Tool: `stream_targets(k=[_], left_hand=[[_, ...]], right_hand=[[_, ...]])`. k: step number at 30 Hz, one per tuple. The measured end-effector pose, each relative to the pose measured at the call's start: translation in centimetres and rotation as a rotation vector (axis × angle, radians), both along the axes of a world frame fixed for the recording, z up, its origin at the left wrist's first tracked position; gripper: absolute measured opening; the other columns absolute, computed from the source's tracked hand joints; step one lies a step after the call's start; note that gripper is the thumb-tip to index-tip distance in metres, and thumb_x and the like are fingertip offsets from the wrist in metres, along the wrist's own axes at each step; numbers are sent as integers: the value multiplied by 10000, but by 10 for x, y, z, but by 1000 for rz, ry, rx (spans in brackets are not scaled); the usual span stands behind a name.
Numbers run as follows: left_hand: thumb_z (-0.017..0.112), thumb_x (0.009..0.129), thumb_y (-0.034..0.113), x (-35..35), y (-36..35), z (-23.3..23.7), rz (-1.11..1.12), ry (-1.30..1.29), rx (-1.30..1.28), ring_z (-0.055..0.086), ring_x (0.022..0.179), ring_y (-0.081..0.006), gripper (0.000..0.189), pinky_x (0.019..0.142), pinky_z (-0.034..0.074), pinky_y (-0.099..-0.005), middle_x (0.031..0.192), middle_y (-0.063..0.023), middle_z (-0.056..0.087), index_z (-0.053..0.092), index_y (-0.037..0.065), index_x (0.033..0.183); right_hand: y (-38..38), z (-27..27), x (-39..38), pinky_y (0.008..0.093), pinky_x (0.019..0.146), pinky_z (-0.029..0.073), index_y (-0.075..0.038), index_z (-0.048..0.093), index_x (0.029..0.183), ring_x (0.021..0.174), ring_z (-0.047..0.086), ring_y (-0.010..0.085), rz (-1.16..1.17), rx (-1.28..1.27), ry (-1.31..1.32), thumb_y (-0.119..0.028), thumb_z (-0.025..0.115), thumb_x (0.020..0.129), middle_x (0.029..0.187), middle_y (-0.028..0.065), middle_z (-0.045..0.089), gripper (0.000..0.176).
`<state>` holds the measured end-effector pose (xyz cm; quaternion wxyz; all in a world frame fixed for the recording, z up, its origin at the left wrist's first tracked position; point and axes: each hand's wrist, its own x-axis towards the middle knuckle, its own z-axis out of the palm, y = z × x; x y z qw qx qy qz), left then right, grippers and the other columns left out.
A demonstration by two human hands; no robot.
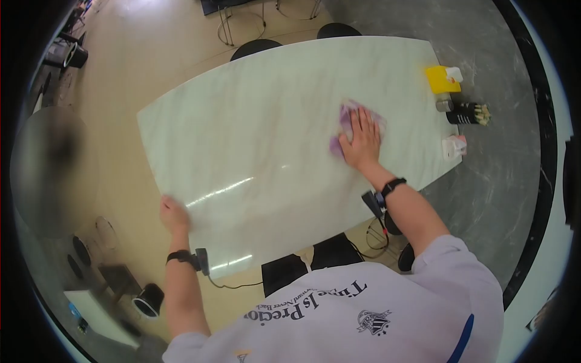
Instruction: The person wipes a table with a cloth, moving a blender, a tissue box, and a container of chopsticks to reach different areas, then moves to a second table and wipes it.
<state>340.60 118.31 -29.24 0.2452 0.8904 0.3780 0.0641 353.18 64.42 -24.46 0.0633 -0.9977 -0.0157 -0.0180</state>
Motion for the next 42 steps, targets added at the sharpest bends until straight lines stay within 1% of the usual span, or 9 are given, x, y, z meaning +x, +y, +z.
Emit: stream_targets(k=[11,14,16,23,28,32,34,38,42], left_hand=[[402,1091,342,-17,25,-6,-9,-144,26,516,756,-248,475,746,451,-406,810,-136,620,565,-61,899],[402,1091,346,-22,42,-23,-15,47,-99,580,822,-245,489,802,475,-412,884,-145,674,604,-80,961],[399,1090,345,-15,35,-27,0,-214,-8,614,905,-249,498,868,482,-398,967,-174,693,631,-93,1045],[389,1091,353,-5,48,-28,-103,-29,-114,618,975,-268,519,926,474,-386,1064,-207,688,630,-106,1104],[397,1077,371,-6,60,-46,-137,-31,80,619,1091,-382,515,982,471,-433,1183,-227,661,606,-85,1194],[516,1030,348,42,-39,60,28,379,360,576,1190,-400,465,1022,454,-474,1287,-210,616,574,-33,1291],[668,949,314,53,-59,73,-344,34,338,531,1249,-387,508,1027,447,-483,1337,-178,587,547,29,1352],[837,807,310,88,-174,121,-802,97,199,432,1376,-407,765,1075,453,-487,1476,-140,523,497,93,1457],[894,729,310,120,-239,142,-804,393,243,333,1456,-460,933,1102,461,-490,1579,-127,429,441,190,1535]], right_hand=[[11,-33,303,490,1249,170,-162,350,1588,1531,267,305,136,-102,-133,-589,420,973,1656,122,313,752],[0,-37,273,488,1252,161,-142,356,1578,1536,252,297,154,-57,-179,-556,437,971,1654,119,311,739],[-9,-33,227,493,1255,147,-120,360,1569,1542,233,292,121,-26,-160,-512,471,955,1652,113,307,737],[-69,4,-50,535,1244,149,-90,398,1545,1539,234,326,35,31,86,-438,528,917,1643,155,300,729],[-91,9,-163,524,1253,126,-92,380,1556,1553,199,306,-75,19,167,-421,567,878,1664,138,255,776],[-100,4,-181,531,1250,138,-80,408,1536,1555,186,314,-64,-8,185,-424,571,874,1666,142,243,764],[-97,13,-172,533,1248,146,-77,419,1528,1554,186,316,-61,-12,215,-423,570,875,1663,145,248,755],[-89,12,-91,530,1246,149,-61,431,1517,1546,213,332,-44,47,138,-434,540,904,1641,166,303,726],[-88,6,37,510,1250,160,-86,411,1538,1543,235,297,-4,59,4,-477,535,928,1641,145,321,735]])
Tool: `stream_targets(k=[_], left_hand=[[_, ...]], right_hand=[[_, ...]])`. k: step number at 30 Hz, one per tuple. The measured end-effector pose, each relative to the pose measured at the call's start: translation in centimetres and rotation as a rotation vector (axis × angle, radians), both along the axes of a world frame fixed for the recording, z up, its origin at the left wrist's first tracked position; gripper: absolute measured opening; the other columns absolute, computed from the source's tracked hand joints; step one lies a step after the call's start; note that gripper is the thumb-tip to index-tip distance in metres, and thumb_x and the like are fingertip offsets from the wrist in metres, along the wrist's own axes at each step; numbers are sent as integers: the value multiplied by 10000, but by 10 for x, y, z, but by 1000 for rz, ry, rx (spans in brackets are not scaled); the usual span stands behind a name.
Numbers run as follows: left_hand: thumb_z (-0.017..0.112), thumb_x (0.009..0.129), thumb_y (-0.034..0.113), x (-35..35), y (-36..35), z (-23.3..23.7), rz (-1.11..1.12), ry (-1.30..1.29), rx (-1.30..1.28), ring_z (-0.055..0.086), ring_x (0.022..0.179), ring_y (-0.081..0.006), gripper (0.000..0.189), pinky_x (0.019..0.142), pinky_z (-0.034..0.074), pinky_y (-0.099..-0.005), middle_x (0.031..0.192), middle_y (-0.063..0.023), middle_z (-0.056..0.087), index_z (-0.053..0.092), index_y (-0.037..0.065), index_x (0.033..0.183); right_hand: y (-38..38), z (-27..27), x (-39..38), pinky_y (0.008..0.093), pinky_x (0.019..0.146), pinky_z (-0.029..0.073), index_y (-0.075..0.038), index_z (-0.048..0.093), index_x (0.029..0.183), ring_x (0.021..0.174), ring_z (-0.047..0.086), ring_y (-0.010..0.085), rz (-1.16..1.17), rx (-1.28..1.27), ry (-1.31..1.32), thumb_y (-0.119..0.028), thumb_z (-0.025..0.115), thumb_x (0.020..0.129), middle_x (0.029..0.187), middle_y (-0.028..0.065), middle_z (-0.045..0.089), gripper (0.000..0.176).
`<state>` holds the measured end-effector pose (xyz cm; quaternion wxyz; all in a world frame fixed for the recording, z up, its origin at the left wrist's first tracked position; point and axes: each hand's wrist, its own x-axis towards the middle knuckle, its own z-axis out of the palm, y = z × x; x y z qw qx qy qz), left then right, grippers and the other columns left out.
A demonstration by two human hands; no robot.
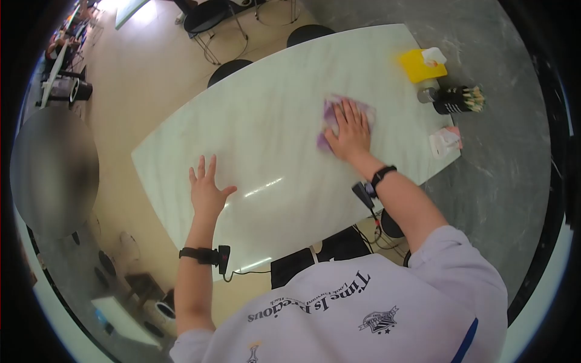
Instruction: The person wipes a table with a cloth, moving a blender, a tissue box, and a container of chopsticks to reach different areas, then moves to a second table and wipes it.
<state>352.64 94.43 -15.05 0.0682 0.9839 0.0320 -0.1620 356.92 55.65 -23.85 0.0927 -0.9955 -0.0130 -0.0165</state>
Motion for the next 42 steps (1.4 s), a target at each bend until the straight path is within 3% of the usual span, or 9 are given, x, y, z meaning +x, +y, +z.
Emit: stream_targets(k=[2,7,10,13,18,25,33,36,42], left_hand=[[942,644,270,6,-7,-14,45,96,-41,264,1483,-504,1074,1099,474,-495,1637,-109,347,396,265,1569],[957,582,193,13,2,-35,118,169,-59,223,1505,-491,1135,1106,472,-478,1656,-98,307,397,253,1568],[954,566,159,13,5,-35,165,143,-103,189,1521,-465,1133,1123,459,-454,1658,-103,291,416,245,1559],[932,574,119,11,5,-33,174,145,-155,172,1529,-454,1114,1153,416,-448,1654,-121,290,419,216,1558],[912,582,86,14,1,-35,168,136,-192,187,1525,-462,1098,1178,374,-451,1643,-149,311,420,187,1558],[934,603,139,8,7,-47,59,126,-132,175,1515,-498,1114,1183,368,-473,1654,-157,284,385,165,1573],[935,618,152,8,-1,-36,102,115,-156,139,1514,-525,1127,1172,390,-490,1674,-137,247,357,164,1586],[923,621,129,12,-4,-34,130,140,-173,141,1513,-525,1116,1208,331,-489,1670,-161,244,358,143,1584],[937,576,103,12,-1,-36,191,175,-119,148,1535,-460,1148,1137,441,-451,1672,-115,261,380,191,1576]], right_hand=[[-2,-8,63,495,1259,143,-101,380,1558,1549,221,282,32,2,-31,-498,510,943,1654,132,301,744],[9,-25,211,484,1262,135,-127,359,1572,1554,209,267,58,-26,-165,-532,481,949,1665,98,285,753],[28,34,239,429,1272,142,-37,331,1574,1556,206,282,66,1,111,-480,419,1030,1669,144,271,707],[24,30,229,422,1275,134,-47,309,1587,1563,184,275,93,-11,123,-489,407,1036,1676,140,255,714],[-16,-12,96,487,1250,165,-122,411,1543,1541,240,261,114,35,-93,-470,543,920,1643,96,326,726],[-79,8,-132,526,1250,152,-79,429,1524,1546,231,301,-76,47,134,-398,577,889,1650,134,301,726],[-103,0,-214,545,1239,151,-44,415,1519,1540,223,363,-165,-12,135,-386,561,886,1645,182,284,734],[-101,5,-168,546,1238,153,-31,413,1515,1535,229,373,-160,-25,127,-402,547,897,1643,188,285,732],[-73,-4,39,538,1237,166,-62,394,1537,1528,252,354,-43,18,-17,-462,525,927,1628,179,325,742]])
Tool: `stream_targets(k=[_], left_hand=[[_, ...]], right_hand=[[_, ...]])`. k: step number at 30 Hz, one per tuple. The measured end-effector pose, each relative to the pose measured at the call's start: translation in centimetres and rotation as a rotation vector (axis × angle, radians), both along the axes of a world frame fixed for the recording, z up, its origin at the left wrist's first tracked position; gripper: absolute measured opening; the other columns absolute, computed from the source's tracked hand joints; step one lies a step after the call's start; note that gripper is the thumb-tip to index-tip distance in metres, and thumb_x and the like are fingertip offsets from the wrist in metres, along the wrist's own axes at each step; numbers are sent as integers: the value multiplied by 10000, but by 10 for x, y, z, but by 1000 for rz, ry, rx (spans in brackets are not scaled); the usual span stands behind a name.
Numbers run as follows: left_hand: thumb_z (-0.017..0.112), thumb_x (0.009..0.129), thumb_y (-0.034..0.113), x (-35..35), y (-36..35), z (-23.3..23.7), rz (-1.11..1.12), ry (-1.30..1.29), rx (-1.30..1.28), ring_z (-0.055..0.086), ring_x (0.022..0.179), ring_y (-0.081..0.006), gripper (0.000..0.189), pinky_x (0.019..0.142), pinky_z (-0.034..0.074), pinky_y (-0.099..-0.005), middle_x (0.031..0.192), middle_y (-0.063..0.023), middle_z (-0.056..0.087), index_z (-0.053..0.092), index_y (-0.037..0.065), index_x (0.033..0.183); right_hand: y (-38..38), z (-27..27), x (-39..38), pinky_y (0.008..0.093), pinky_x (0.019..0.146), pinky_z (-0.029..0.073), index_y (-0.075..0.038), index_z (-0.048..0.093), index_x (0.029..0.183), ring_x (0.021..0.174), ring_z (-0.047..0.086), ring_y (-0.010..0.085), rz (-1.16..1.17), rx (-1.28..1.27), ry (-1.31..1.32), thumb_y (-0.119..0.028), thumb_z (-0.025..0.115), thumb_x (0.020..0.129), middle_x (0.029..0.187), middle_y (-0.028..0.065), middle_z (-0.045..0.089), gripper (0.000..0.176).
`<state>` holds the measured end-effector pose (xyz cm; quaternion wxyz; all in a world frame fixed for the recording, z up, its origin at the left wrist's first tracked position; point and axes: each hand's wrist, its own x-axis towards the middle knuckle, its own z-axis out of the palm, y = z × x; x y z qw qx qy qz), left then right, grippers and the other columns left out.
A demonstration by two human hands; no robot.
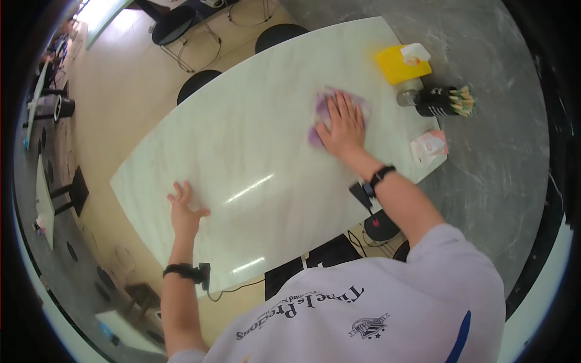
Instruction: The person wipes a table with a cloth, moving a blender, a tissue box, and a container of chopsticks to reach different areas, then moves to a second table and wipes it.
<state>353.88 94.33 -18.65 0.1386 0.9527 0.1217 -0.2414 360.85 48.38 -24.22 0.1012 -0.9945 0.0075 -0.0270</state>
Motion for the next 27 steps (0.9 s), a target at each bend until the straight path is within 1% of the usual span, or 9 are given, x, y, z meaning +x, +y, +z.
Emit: stream_targets(k=[5,7,9,11,13,15,16,23,27], left_hand=[[940,544,84,1,3,7,62,-31,-26,170,1542,-407,1129,1131,445,-435,1655,-95,297,441,225,1547],[937,543,81,-2,6,10,74,-11,-8,177,1542,-398,1126,1134,442,-431,1652,-91,303,446,231,1545],[935,543,78,3,6,3,66,-17,-10,184,1542,-389,1122,1137,440,-427,1649,-87,310,451,237,1543],[929,545,70,-1,8,2,71,-46,-24,197,1541,-380,1111,1149,427,-421,1643,-86,324,459,231,1538],[926,547,67,-2,7,3,54,-41,-28,198,1541,-381,1110,1155,419,-421,1644,-84,322,456,227,1540],[922,549,64,-1,5,2,41,-53,-47,199,1541,-382,1110,1162,411,-421,1645,-83,320,452,224,1542],[921,551,68,-2,7,0,29,-64,-40,198,1541,-385,1114,1167,403,-422,1646,-83,319,444,221,1546],[926,573,115,-5,11,-6,-38,-87,-35,182,1536,-431,1136,1191,368,-446,1660,-105,285,393,204,1572],[927,577,126,-6,14,-7,-71,-92,-3,173,1534,-453,1145,1194,359,-462,1669,-114,262,378,190,1579]], right_hand=[[22,-19,195,518,1245,170,-98,394,1546,1529,261,315,18,-10,-198,-526,486,955,1633,147,335,735],[29,-8,224,510,1247,169,-101,396,1545,1529,262,305,16,-8,-243,-533,477,958,1636,136,335,734],[39,45,233,421,1278,121,-68,301,1596,1565,180,264,-37,1,164,-509,390,1034,1685,131,235,720],[32,31,224,426,1278,118,-75,293,1600,1567,171,269,-26,-19,154,-519,400,1031,1687,130,228,730],[10,14,200,430,1279,115,-82,285,1604,1569,162,274,-36,-52,129,-530,409,1028,1689,129,221,740],[-17,-25,159,487,1258,145,-104,398,1546,1546,230,273,7,-17,-173,-527,506,950,1650,120,314,739],[-29,-22,125,487,1257,153,-103,414,1537,1543,238,268,10,11,-190,-513,512,948,1638,125,336,724],[-106,2,-140,544,1229,181,-82,369,1555,1524,270,348,-145,-33,22,-399,556,919,1644,160,298,735],[-112,13,-200,560,1226,181,-70,354,1559,1526,254,375,-196,-37,95,-374,550,911,1647,176,281,742]])
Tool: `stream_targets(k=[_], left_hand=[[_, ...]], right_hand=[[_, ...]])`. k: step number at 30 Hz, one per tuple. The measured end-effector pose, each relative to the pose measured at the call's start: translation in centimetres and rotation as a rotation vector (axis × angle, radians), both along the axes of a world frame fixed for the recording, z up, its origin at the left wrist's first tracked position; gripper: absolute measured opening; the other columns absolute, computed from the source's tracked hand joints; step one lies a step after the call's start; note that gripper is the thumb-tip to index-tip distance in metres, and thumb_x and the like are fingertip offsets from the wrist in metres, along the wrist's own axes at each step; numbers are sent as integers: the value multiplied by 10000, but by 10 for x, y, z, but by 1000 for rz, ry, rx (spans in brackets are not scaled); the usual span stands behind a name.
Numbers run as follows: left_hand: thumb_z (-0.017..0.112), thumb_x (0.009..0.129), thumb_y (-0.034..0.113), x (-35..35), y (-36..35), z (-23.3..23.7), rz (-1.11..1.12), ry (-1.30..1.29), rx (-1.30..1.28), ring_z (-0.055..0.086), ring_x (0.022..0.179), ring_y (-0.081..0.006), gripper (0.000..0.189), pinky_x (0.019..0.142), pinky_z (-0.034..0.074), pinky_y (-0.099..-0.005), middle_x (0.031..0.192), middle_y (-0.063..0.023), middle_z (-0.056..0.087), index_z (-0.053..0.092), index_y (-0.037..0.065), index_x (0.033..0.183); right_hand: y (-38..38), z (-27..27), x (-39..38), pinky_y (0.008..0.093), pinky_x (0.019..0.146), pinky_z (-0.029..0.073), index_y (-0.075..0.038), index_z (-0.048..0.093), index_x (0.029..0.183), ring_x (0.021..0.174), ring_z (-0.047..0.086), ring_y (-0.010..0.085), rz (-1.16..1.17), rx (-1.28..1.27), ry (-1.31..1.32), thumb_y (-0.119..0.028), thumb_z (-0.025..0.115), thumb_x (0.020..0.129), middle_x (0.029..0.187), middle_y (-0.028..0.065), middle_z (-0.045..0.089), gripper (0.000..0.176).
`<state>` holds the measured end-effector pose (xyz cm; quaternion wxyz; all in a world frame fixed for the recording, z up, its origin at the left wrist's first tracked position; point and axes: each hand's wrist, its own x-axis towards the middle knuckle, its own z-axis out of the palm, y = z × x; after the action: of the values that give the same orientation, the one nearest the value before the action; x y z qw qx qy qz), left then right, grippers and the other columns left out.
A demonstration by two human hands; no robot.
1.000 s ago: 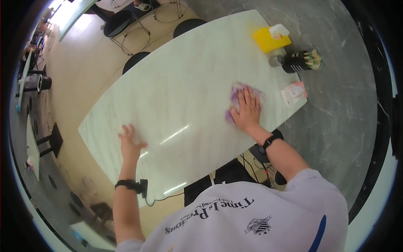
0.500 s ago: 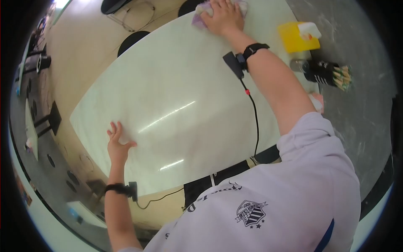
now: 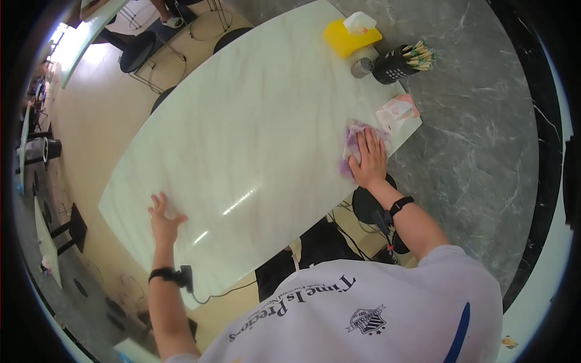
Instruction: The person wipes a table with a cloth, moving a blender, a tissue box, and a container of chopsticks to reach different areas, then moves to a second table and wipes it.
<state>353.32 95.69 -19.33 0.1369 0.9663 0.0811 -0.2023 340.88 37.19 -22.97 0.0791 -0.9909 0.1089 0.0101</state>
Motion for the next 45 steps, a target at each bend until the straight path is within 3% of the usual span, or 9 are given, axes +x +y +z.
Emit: stream_targets(k=[7,10,17,20,28,34,36,42,45], left_hand=[[934,565,109,2,-4,2,48,46,-4,162,1534,-458,1153,1192,363,-459,1673,-110,256,386,191,1576],[934,546,85,2,-3,2,80,50,-7,162,1538,-444,1162,1188,372,-450,1671,-100,262,398,197,1571],[921,506,19,2,-1,2,135,59,-31,166,1544,-415,1185,1191,373,-439,1671,-90,254,411,185,1563],[910,514,-1,2,-1,4,140,67,-33,158,1545,-416,1173,1200,359,-438,1673,-92,246,411,169,1562],[902,530,0,6,-4,7,171,99,-35,147,1555,-380,1156,1207,346,-420,1674,-103,241,410,165,1563],[908,544,26,5,-6,7,151,81,-42,150,1556,-378,1143,1204,349,-427,1672,-105,248,411,168,1564],[914,545,34,0,0,4,114,78,-35,150,1555,-383,1147,1202,350,-432,1671,-106,250,408,170,1565],[930,545,45,1,8,2,55,51,-64,128,1552,-413,1167,1208,335,-450,1672,-134,231,393,175,1573],[899,638,68,-3,8,3,-9,28,-31,196,1535,-442,1078,1203,341,-454,1660,-153,280,380,151,1578]], right_hand=[[1,-2,68,556,1225,189,-61,358,1553,1522,259,376,45,-15,-6,-387,545,906,1642,180,287,748],[6,-9,144,529,1234,193,-67,380,1540,1532,248,331,77,-15,-70,-405,593,881,1642,161,295,771],[37,-20,357,486,1258,138,-90,357,1565,1546,229,289,150,0,-139,-521,509,948,1653,147,292,768],[33,-27,425,471,1265,126,-99,345,1576,1552,216,291,108,37,-240,-547,482,960,1663,143,278,774],[-44,-28,497,487,1264,112,-105,291,1599,1555,204,305,-375,-16,-174,-590,406,972,1668,139,265,801],[0,-18,481,504,1257,120,-69,267,1599,1553,200,320,-436,-11,-175,-598,412,976,1665,155,259,830],[35,-33,456,498,1258,128,-73,280,1594,1544,220,315,-223,-76,-216,-606,397,980,1648,156,286,822],[93,-6,260,503,1252,162,-57,424,1510,1532,251,310,17,118,-188,-439,594,892,1618,153,345,746],[81,4,140,517,1240,186,-54,434,1502,1522,274,319,-37,172,-136,-425,611,873,1609,158,357,751]])
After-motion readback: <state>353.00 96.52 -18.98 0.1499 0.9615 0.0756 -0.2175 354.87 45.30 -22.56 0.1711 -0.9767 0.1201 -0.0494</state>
